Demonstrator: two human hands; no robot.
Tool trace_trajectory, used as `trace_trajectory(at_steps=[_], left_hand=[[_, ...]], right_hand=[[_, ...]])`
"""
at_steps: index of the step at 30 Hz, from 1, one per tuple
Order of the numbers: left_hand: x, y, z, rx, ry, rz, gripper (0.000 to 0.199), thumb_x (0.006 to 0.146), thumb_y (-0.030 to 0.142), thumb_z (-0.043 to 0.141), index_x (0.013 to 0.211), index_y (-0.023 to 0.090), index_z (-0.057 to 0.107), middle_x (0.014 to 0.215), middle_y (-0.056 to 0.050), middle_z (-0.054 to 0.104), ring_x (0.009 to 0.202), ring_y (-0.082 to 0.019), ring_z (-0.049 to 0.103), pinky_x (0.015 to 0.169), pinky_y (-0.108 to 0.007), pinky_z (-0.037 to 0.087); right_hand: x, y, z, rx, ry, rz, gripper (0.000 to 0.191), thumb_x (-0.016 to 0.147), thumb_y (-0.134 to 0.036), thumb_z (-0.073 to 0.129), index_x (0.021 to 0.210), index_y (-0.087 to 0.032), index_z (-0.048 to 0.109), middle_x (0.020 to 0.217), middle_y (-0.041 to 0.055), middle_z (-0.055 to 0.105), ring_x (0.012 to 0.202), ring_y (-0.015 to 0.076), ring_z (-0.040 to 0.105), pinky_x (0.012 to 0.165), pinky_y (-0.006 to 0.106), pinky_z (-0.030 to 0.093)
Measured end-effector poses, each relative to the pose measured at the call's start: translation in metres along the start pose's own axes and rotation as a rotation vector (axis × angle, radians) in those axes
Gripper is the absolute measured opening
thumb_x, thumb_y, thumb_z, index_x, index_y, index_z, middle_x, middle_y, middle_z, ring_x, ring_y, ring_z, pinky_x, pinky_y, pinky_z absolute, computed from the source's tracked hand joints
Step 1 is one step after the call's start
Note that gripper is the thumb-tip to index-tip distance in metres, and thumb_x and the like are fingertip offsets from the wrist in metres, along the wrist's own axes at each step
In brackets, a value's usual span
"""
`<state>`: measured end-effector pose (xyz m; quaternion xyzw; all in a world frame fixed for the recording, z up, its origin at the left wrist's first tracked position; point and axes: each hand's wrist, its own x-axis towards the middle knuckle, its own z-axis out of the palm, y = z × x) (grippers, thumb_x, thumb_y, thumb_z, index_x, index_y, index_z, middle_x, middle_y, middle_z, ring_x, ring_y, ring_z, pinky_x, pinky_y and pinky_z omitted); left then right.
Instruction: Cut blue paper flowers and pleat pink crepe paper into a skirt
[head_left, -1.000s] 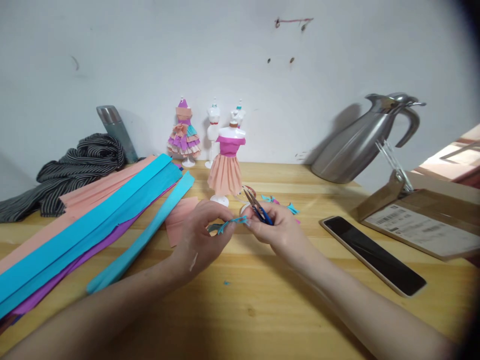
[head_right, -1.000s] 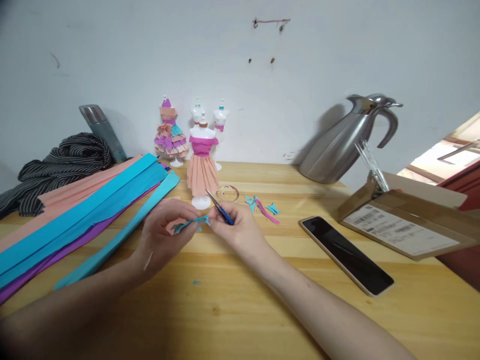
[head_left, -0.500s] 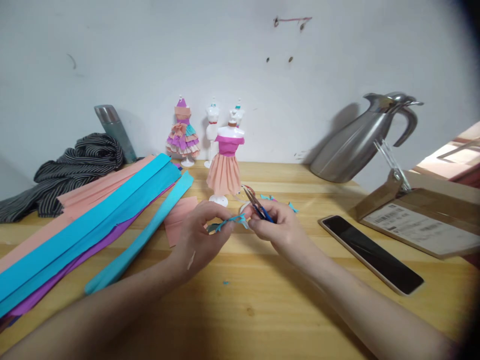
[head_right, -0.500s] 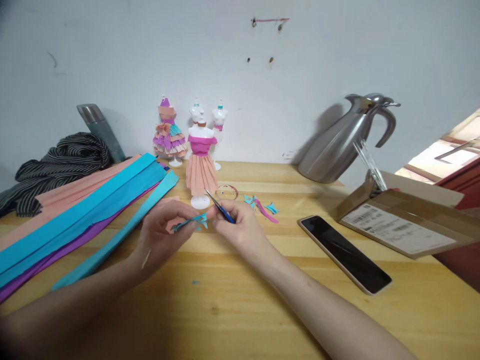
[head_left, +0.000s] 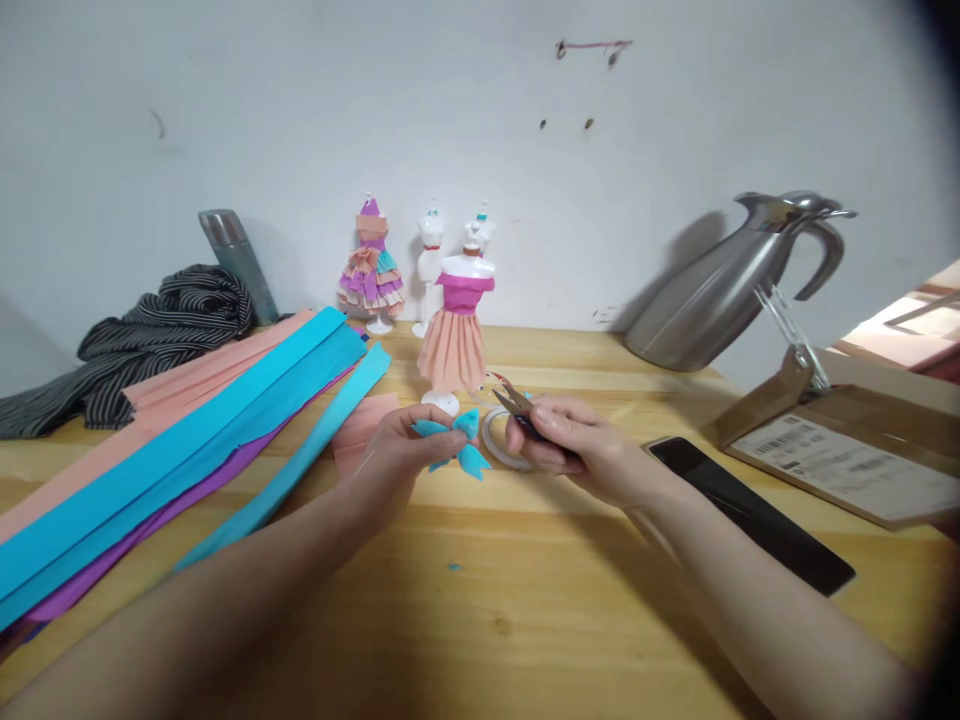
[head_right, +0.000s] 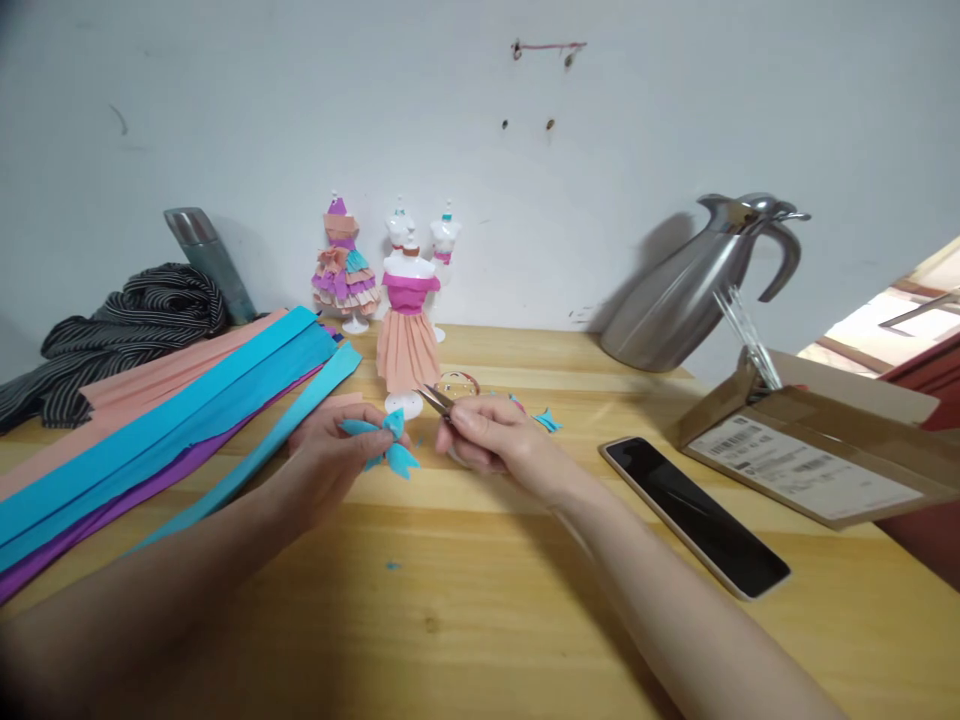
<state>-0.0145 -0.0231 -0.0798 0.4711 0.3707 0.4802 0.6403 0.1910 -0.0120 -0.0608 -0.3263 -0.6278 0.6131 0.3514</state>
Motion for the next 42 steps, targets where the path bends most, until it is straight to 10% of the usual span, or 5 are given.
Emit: trace_trajectory(at_steps=[42], left_hand=[[-0.001, -0.006, 0.003, -0.19, -0.127, -0.092, 0.026, 0.06, 0.032, 0.083, 0.064, 0.014, 0.065, 0.063, -0.001, 0.061, 0.061, -0.011, 0.051, 0.06, -0.026, 0.035]], right_hand=[[-0.001, 0.001, 0.019, 0.147, -0.043, 0.116, 0.049, 0.082, -0.059, 0.059, 0.068, -0.012, 0.062, 0.045, -0.008, 0.029, 0.041, 0.0055, 0.017, 0.039, 0.024, 0.008]])
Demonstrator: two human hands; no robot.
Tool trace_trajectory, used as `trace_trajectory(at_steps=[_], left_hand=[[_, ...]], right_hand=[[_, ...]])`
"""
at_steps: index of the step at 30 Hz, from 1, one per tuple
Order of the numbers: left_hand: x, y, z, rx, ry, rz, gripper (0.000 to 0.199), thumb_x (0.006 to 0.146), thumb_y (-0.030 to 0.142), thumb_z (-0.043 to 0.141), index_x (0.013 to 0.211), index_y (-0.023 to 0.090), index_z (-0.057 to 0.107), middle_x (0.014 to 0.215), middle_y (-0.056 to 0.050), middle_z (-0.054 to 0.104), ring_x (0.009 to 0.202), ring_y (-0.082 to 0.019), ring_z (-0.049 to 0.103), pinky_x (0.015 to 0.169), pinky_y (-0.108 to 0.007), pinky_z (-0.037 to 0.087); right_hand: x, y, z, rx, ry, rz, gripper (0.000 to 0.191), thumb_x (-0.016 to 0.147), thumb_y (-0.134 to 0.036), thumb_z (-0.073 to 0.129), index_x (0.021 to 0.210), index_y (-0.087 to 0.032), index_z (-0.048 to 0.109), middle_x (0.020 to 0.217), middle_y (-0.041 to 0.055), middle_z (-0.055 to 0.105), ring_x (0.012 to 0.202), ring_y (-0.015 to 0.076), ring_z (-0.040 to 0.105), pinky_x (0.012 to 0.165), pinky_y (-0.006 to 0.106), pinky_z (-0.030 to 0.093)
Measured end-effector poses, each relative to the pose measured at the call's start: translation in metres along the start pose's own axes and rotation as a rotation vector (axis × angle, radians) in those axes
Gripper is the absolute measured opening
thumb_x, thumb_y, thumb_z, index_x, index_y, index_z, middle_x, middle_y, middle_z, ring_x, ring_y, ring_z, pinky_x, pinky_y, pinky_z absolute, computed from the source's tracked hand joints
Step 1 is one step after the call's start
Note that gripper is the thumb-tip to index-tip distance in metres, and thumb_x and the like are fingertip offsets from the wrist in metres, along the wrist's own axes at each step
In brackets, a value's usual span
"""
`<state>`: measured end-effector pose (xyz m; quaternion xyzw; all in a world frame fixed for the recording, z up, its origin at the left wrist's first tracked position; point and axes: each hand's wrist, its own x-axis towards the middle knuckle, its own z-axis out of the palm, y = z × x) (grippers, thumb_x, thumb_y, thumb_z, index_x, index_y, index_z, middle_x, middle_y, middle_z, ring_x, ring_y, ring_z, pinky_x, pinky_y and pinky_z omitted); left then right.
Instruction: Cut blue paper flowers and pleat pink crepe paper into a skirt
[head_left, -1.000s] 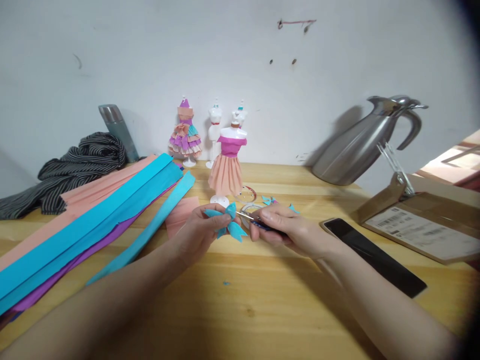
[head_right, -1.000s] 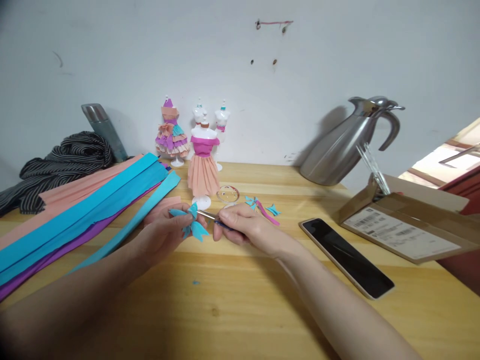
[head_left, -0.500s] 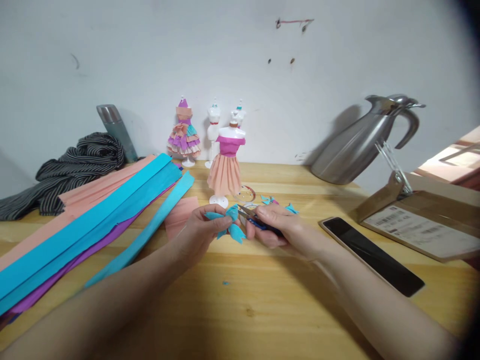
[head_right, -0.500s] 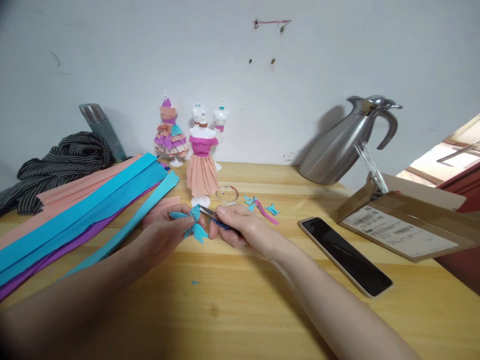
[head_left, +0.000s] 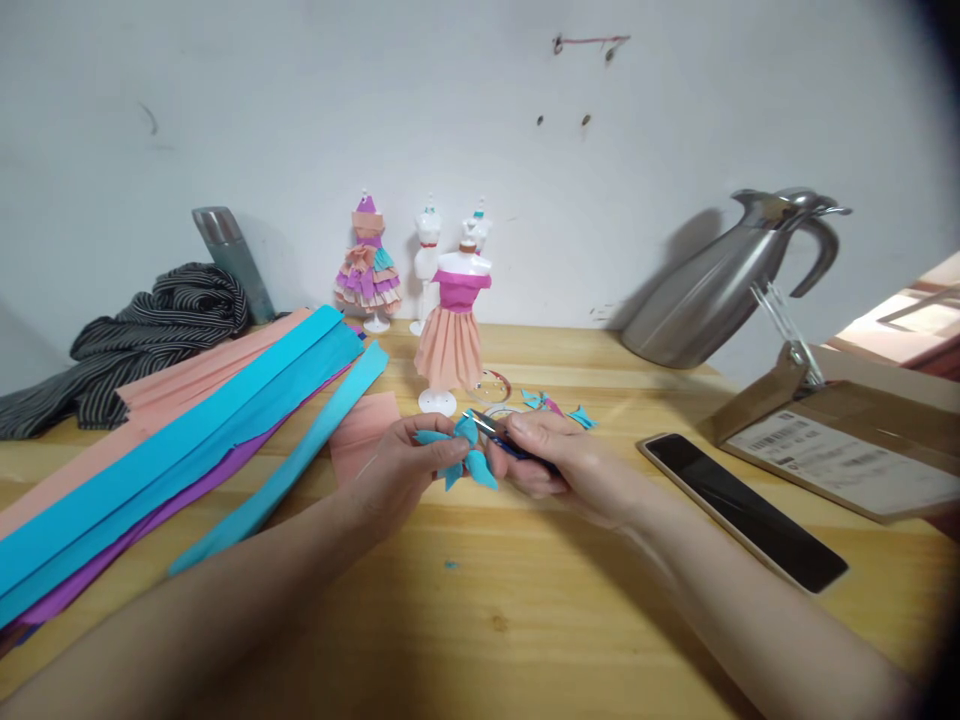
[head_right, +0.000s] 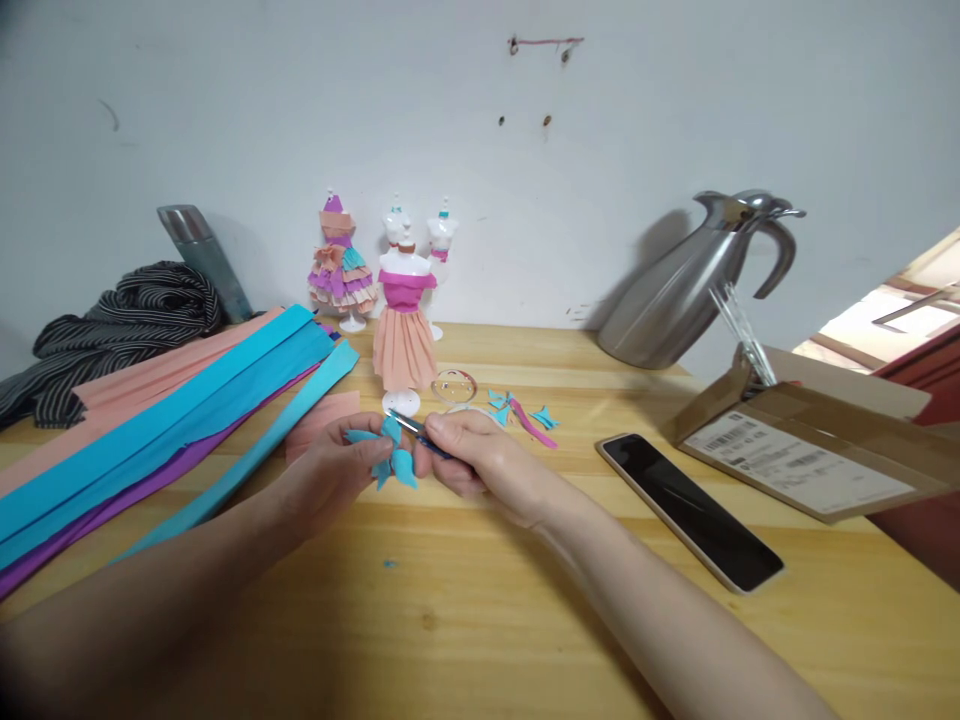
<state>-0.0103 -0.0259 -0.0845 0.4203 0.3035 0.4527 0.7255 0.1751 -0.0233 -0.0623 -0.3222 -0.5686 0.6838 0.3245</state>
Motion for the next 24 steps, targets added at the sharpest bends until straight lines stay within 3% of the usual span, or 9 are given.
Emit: trace_trajectory(at_steps=[6, 15, 20, 24], left_hand=[[0.001, -0.001, -0.001, -0.021, 0.008, 0.003, 0.024, 0.061, 0.03, 0.083, 0.064, 0.014, 0.065, 0.061, -0.002, 0.062, 0.059, -0.012, 0.052, 0.062, -0.028, 0.037], [0.002, -0.002, -0.001, -0.024, 0.066, 0.005, 0.031, 0.052, 0.034, 0.087, 0.064, 0.014, 0.066, 0.06, -0.001, 0.063, 0.057, -0.01, 0.051, 0.057, -0.024, 0.035], [0.001, -0.001, -0.002, 0.136, 0.132, 0.071, 0.025, 0.057, 0.033, 0.083, 0.064, 0.015, 0.066, 0.061, 0.0, 0.063, 0.059, -0.011, 0.052, 0.058, -0.024, 0.035], [-0.004, 0.003, 0.005, 0.419, 0.198, 0.113, 0.017, 0.064, 0.029, 0.076, 0.061, 0.016, 0.066, 0.058, 0.001, 0.06, 0.059, -0.012, 0.052, 0.058, -0.025, 0.035]], right_hand=[[0.001, 0.001, 0.002, 0.025, 0.015, 0.023, 0.048, 0.078, -0.06, 0.063, 0.066, -0.014, 0.057, 0.047, -0.0084, 0.029, 0.041, 0.005, 0.015, 0.039, 0.023, 0.006], [0.003, 0.0, 0.002, 0.095, -0.023, 0.029, 0.049, 0.079, -0.058, 0.064, 0.057, -0.017, 0.046, 0.045, -0.0102, 0.023, 0.039, 0.0037, 0.011, 0.038, 0.023, 0.004], [0.004, 0.0, -0.001, 0.053, 0.14, -0.098, 0.047, 0.075, -0.062, 0.064, 0.067, -0.017, 0.053, 0.048, -0.0104, 0.022, 0.041, 0.0052, 0.013, 0.04, 0.024, 0.006], [0.004, -0.001, 0.009, -0.3, 0.298, -0.246, 0.043, 0.071, -0.057, 0.068, 0.065, -0.019, 0.051, 0.053, -0.0065, 0.033, 0.047, 0.0074, 0.024, 0.044, 0.025, 0.016]])
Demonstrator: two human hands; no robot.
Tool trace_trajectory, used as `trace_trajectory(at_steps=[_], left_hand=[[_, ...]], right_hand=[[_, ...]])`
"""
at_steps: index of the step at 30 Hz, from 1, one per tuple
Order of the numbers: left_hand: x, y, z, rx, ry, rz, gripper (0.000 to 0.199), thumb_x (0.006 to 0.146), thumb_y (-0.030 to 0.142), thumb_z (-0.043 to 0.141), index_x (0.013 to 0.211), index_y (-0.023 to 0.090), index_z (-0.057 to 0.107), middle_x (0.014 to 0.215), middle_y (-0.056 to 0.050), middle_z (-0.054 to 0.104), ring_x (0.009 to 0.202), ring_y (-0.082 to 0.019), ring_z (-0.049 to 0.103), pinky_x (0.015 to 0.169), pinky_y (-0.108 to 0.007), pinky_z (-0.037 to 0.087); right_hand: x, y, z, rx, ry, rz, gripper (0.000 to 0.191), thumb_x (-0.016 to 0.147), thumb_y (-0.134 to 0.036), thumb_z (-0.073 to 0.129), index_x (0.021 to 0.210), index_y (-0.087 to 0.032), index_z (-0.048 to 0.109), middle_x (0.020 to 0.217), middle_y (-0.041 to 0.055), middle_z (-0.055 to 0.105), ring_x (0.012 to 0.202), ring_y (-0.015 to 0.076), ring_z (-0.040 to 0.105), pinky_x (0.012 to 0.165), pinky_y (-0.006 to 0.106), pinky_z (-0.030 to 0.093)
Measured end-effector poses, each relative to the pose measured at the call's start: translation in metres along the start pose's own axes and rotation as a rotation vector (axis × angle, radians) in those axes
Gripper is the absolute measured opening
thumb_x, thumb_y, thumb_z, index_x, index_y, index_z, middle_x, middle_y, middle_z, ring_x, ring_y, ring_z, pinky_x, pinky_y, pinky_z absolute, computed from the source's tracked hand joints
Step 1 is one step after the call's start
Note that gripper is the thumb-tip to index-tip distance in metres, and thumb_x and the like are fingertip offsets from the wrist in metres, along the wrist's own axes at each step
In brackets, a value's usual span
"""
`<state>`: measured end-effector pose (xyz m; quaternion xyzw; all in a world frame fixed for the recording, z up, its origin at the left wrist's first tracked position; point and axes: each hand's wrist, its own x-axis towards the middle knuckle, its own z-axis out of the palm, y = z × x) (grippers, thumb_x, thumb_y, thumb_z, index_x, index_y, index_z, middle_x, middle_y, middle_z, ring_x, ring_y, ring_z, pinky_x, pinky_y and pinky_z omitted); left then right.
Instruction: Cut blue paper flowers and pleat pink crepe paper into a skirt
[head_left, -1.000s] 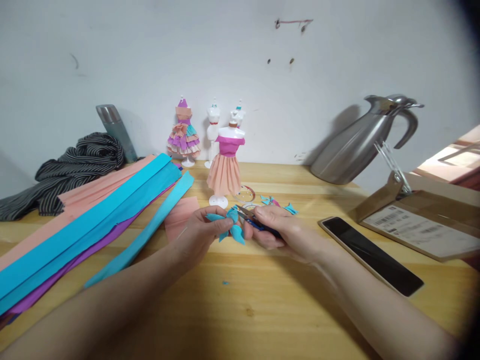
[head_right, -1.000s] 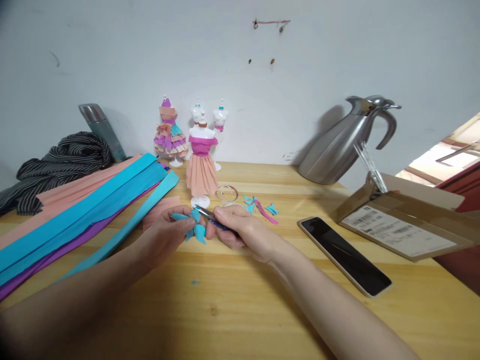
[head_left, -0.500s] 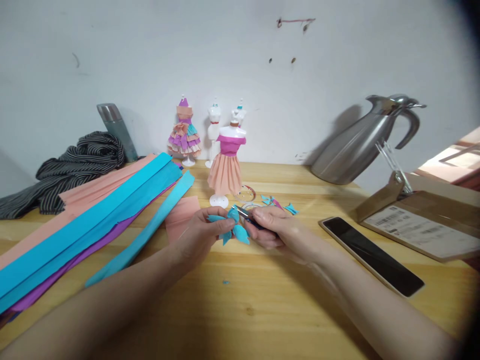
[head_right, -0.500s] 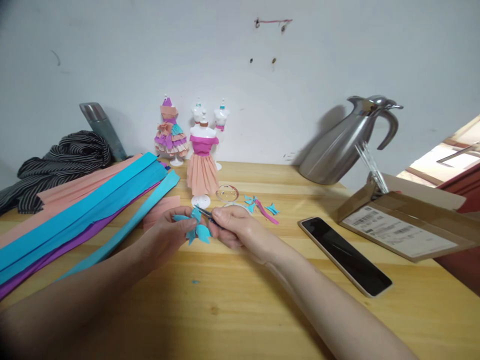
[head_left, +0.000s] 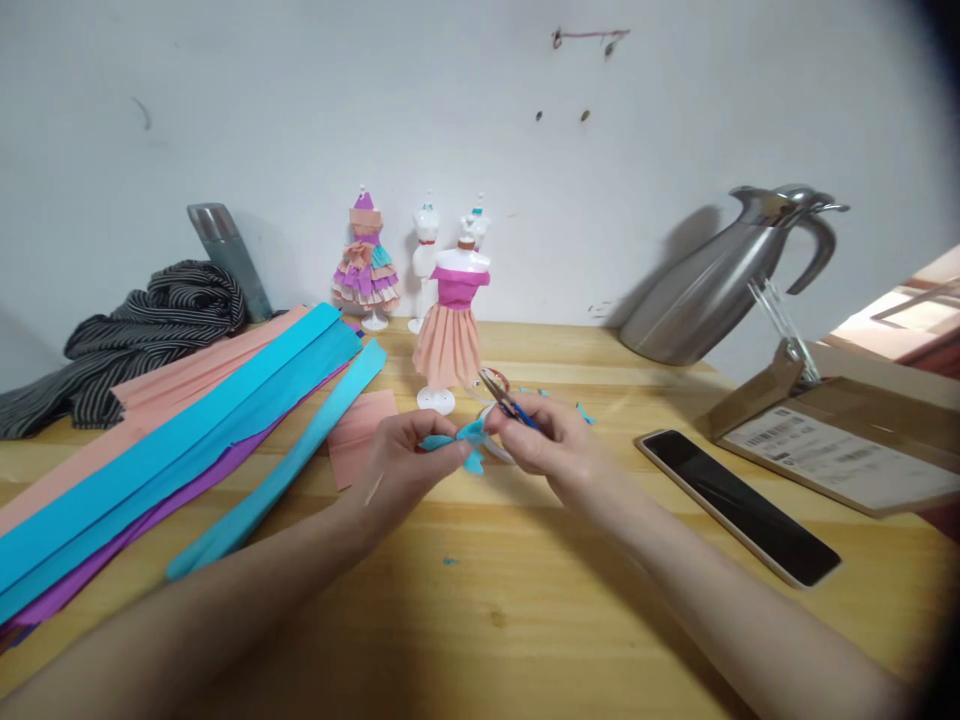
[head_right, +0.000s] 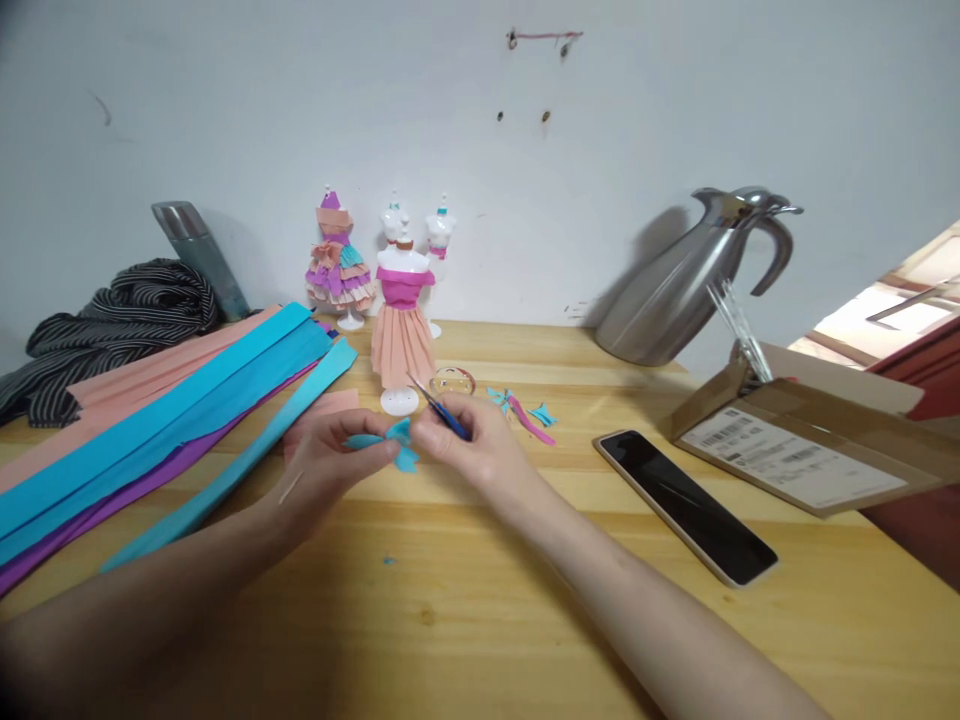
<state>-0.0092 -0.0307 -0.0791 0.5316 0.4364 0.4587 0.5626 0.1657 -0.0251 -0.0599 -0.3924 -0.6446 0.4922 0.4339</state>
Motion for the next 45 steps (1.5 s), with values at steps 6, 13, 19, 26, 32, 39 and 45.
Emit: trace_trajectory(at_steps=[6, 13, 19, 26, 32, 39, 45], left_hand=[[-0.005, 0.003, 0.006, 0.232, 0.08, 0.103, 0.01, 0.065, 0.02, 0.07, 0.058, 0.016, 0.064, 0.061, -0.001, 0.063, 0.064, -0.014, 0.054, 0.058, -0.024, 0.039], [-0.008, 0.005, 0.004, 0.21, 0.024, 0.118, 0.013, 0.07, 0.024, 0.064, 0.059, 0.017, 0.064, 0.059, 0.0, 0.06, 0.059, -0.012, 0.049, 0.054, -0.023, 0.036], [-0.007, 0.004, 0.007, 0.235, 0.053, 0.152, 0.012, 0.067, 0.022, 0.065, 0.055, 0.018, 0.063, 0.057, -0.001, 0.062, 0.061, -0.013, 0.052, 0.057, -0.024, 0.039], [-0.003, 0.002, 0.004, 0.111, 0.033, 0.111, 0.01, 0.066, 0.023, 0.07, 0.06, 0.017, 0.064, 0.058, 0.0, 0.063, 0.056, -0.011, 0.051, 0.052, -0.023, 0.037], [-0.002, 0.001, 0.004, 0.082, 0.05, 0.076, 0.011, 0.062, 0.024, 0.072, 0.061, 0.017, 0.065, 0.057, 0.001, 0.062, 0.054, -0.01, 0.049, 0.052, -0.023, 0.036], [-0.003, 0.002, 0.003, 0.059, -0.002, 0.093, 0.011, 0.067, 0.024, 0.071, 0.062, 0.017, 0.065, 0.057, 0.0, 0.063, 0.054, -0.01, 0.049, 0.053, -0.023, 0.036], [-0.001, -0.001, 0.0, -0.113, -0.012, 0.052, 0.014, 0.064, 0.027, 0.077, 0.062, 0.017, 0.067, 0.06, 0.001, 0.064, 0.058, -0.011, 0.052, 0.058, -0.024, 0.04]], right_hand=[[-0.003, -0.003, 0.009, -0.275, 0.085, -0.055, 0.027, 0.071, -0.034, 0.068, 0.059, -0.019, 0.049, 0.053, -0.0052, 0.035, 0.052, 0.0095, 0.031, 0.05, 0.026, 0.024], [-0.003, -0.006, 0.005, -0.191, 0.014, 0.0, 0.02, 0.072, -0.034, 0.061, 0.062, -0.019, 0.053, 0.058, -0.0014, 0.046, 0.057, 0.0128, 0.041, 0.055, 0.028, 0.031], [-0.002, -0.005, 0.005, -0.216, 0.022, -0.009, 0.029, 0.072, -0.035, 0.066, 0.055, -0.019, 0.049, 0.054, -0.0028, 0.042, 0.055, 0.011, 0.036, 0.053, 0.027, 0.029], [-0.001, -0.002, 0.002, -0.1, -0.004, 0.067, 0.016, 0.068, -0.033, 0.067, 0.068, -0.018, 0.061, 0.058, -0.0023, 0.049, 0.056, 0.0113, 0.04, 0.054, 0.026, 0.032], [0.001, -0.001, 0.002, -0.106, 0.013, 0.031, 0.021, 0.068, -0.035, 0.069, 0.063, -0.017, 0.059, 0.059, -0.0016, 0.05, 0.056, 0.0114, 0.042, 0.055, 0.027, 0.033], [0.0, 0.002, -0.001, -0.045, 0.021, 0.043, 0.02, 0.07, -0.035, 0.069, 0.069, -0.017, 0.061, 0.055, -0.004, 0.045, 0.049, 0.0087, 0.033, 0.048, 0.025, 0.024], [0.004, 0.003, -0.019, 0.247, -0.195, 0.077, 0.04, 0.081, -0.055, 0.061, 0.073, -0.015, 0.061, 0.045, -0.0103, 0.024, 0.04, 0.0061, 0.016, 0.043, 0.025, 0.01]])
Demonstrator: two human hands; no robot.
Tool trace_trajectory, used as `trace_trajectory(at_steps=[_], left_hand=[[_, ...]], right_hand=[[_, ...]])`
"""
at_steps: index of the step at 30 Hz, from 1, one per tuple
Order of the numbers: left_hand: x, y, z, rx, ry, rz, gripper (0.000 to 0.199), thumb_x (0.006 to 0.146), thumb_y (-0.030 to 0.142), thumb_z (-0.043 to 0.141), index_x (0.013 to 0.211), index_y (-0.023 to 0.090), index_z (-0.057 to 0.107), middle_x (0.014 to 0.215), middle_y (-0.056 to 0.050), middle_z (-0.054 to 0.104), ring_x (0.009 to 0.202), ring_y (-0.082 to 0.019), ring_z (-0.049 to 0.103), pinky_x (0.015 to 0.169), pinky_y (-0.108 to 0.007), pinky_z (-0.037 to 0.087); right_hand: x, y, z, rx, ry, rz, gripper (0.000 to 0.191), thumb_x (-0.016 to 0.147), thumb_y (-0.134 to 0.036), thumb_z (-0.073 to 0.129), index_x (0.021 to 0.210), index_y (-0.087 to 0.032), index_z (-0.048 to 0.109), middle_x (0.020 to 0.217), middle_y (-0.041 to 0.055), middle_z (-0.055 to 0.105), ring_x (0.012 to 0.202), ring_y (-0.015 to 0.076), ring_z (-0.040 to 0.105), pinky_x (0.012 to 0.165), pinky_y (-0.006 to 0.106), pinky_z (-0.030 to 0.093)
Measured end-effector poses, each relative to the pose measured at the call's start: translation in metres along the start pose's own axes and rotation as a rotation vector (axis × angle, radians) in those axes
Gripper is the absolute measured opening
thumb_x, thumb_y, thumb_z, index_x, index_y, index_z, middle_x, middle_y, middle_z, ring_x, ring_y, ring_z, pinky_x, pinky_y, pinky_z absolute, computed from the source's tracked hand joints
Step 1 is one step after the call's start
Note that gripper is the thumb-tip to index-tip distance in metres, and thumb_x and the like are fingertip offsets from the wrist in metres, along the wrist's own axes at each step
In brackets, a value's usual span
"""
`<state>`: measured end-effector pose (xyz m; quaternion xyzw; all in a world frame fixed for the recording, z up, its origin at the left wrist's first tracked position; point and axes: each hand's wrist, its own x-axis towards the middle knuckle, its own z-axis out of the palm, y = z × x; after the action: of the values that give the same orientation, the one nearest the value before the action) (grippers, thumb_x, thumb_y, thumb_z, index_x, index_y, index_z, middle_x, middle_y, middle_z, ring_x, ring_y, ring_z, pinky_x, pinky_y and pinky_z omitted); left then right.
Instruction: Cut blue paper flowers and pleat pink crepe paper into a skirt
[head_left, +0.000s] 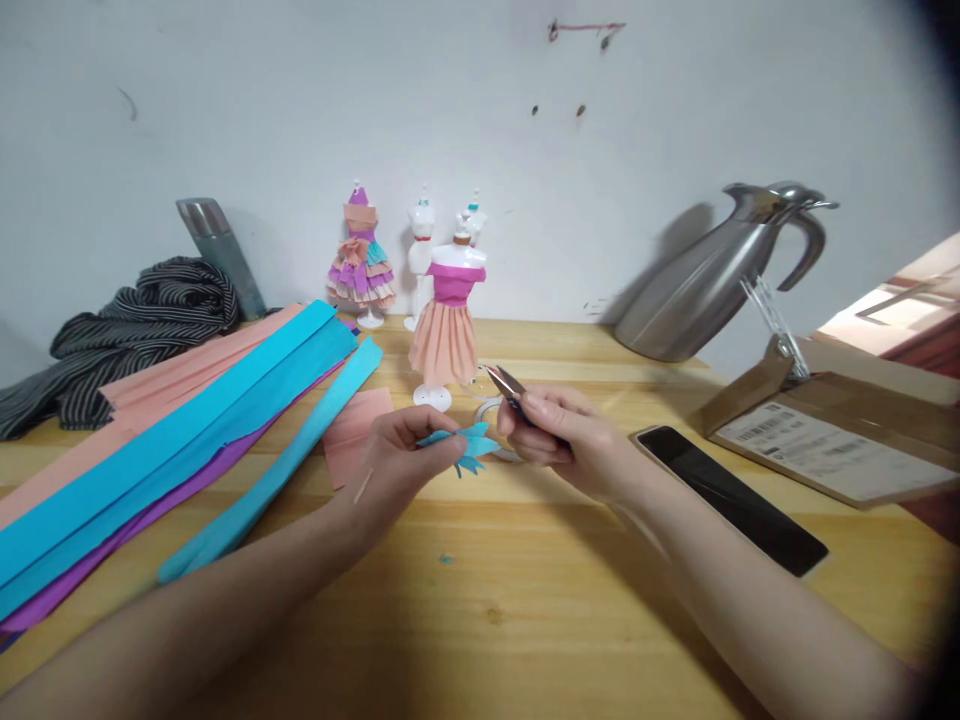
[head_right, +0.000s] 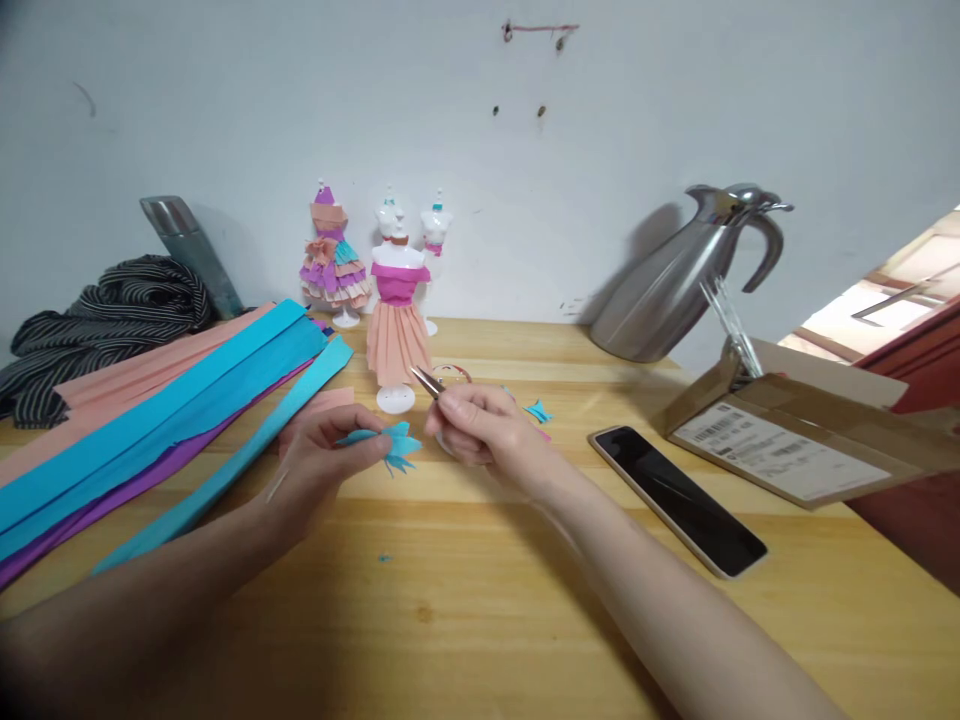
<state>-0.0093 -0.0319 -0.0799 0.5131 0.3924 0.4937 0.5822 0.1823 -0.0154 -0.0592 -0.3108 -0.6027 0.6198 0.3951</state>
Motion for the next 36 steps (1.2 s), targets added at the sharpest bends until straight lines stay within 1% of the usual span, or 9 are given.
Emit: trace_trajectory(at_steps=[2, 5, 9, 14, 18, 23, 29, 33, 36], left_hand=[[0.002, -0.004, -0.003, -0.099, -0.009, -0.035, 0.014, 0.064, 0.029, 0.078, 0.065, 0.017, 0.069, 0.062, 0.0, 0.065, 0.062, -0.011, 0.054, 0.063, -0.025, 0.042], [0.004, -0.009, -0.005, -0.168, -0.033, -0.076, 0.016, 0.064, 0.03, 0.079, 0.066, 0.018, 0.07, 0.062, 0.0, 0.065, 0.064, -0.011, 0.055, 0.066, -0.025, 0.042], [0.003, -0.009, -0.003, -0.078, -0.045, -0.051, 0.015, 0.064, 0.028, 0.079, 0.064, 0.017, 0.069, 0.06, 0.001, 0.064, 0.058, -0.01, 0.052, 0.059, -0.023, 0.04], [-0.002, -0.001, 0.003, 0.025, -0.077, -0.055, 0.014, 0.066, 0.027, 0.075, 0.062, 0.016, 0.067, 0.058, 0.0, 0.064, 0.055, -0.011, 0.053, 0.055, -0.024, 0.04], [-0.002, -0.002, 0.001, -0.011, -0.119, -0.013, 0.017, 0.073, 0.031, 0.07, 0.068, 0.015, 0.071, 0.065, -0.003, 0.068, 0.063, -0.014, 0.06, 0.064, -0.027, 0.046], [0.0, -0.006, 0.0, -0.097, -0.169, -0.026, 0.027, 0.072, 0.033, 0.074, 0.093, 0.017, 0.073, 0.077, -0.003, 0.072, 0.071, -0.016, 0.065, 0.071, -0.03, 0.052], [0.003, -0.01, 0.0, -0.098, -0.173, -0.114, 0.017, 0.068, 0.029, 0.077, 0.066, 0.015, 0.069, 0.064, -0.001, 0.069, 0.061, -0.011, 0.059, 0.061, -0.024, 0.047], [0.004, -0.011, -0.002, -0.115, -0.159, -0.119, 0.018, 0.064, 0.03, 0.079, 0.064, 0.016, 0.068, 0.065, -0.001, 0.07, 0.06, -0.012, 0.059, 0.06, -0.024, 0.046], [0.005, -0.01, -0.001, -0.119, -0.136, -0.121, 0.018, 0.061, 0.027, 0.081, 0.063, 0.016, 0.067, 0.062, 0.0, 0.068, 0.061, -0.011, 0.059, 0.06, -0.024, 0.046]], right_hand=[[0.001, 0.0, -0.003, 0.015, -0.028, 0.009, 0.04, 0.08, -0.054, 0.063, 0.07, -0.016, 0.06, 0.045, -0.0098, 0.026, 0.041, 0.0059, 0.017, 0.043, 0.025, 0.01], [0.002, 0.003, 0.0, -0.078, 0.051, -0.02, 0.035, 0.077, -0.048, 0.069, 0.069, -0.016, 0.057, 0.048, -0.0078, 0.032, 0.044, 0.0061, 0.021, 0.044, 0.025, 0.012], [-0.001, 0.002, 0.01, -0.253, 0.175, -0.047, 0.032, 0.07, -0.046, 0.074, 0.075, -0.017, 0.061, 0.058, -0.0039, 0.042, 0.052, 0.0093, 0.034, 0.05, 0.025, 0.024], [-0.003, -0.006, 0.02, -0.393, 0.16, -0.006, 0.029, 0.072, -0.043, 0.07, 0.065, -0.017, 0.058, 0.059, -0.002, 0.045, 0.057, 0.0117, 0.039, 0.056, 0.028, 0.03], [-0.001, -0.004, 0.018, -0.345, 0.178, -0.022, 0.03, 0.074, -0.043, 0.066, 0.062, -0.018, 0.054, 0.056, -0.0028, 0.044, 0.054, 0.0104, 0.036, 0.053, 0.027, 0.028], [0.001, 0.004, 0.016, -0.285, 0.236, -0.032, 0.029, 0.076, -0.043, 0.065, 0.063, -0.018, 0.054, 0.055, -0.0031, 0.043, 0.052, 0.0097, 0.034, 0.05, 0.026, 0.024], [0.003, 0.009, 0.016, -0.225, 0.186, 0.001, 0.04, 0.074, -0.051, 0.068, 0.059, -0.019, 0.047, 0.05, -0.0071, 0.032, 0.047, 0.0068, 0.023, 0.046, 0.026, 0.016], [0.004, 0.013, 0.011, -0.101, 0.184, 0.033, 0.046, 0.074, -0.056, 0.068, 0.06, -0.019, 0.045, 0.048, -0.0088, 0.028, 0.044, 0.0051, 0.017, 0.045, 0.025, 0.009], [0.003, 0.012, 0.007, -0.034, 0.152, 0.018, 0.042, 0.076, -0.056, 0.067, 0.067, -0.018, 0.053, 0.047, -0.0099, 0.027, 0.042, 0.0052, 0.016, 0.045, 0.026, 0.009]])
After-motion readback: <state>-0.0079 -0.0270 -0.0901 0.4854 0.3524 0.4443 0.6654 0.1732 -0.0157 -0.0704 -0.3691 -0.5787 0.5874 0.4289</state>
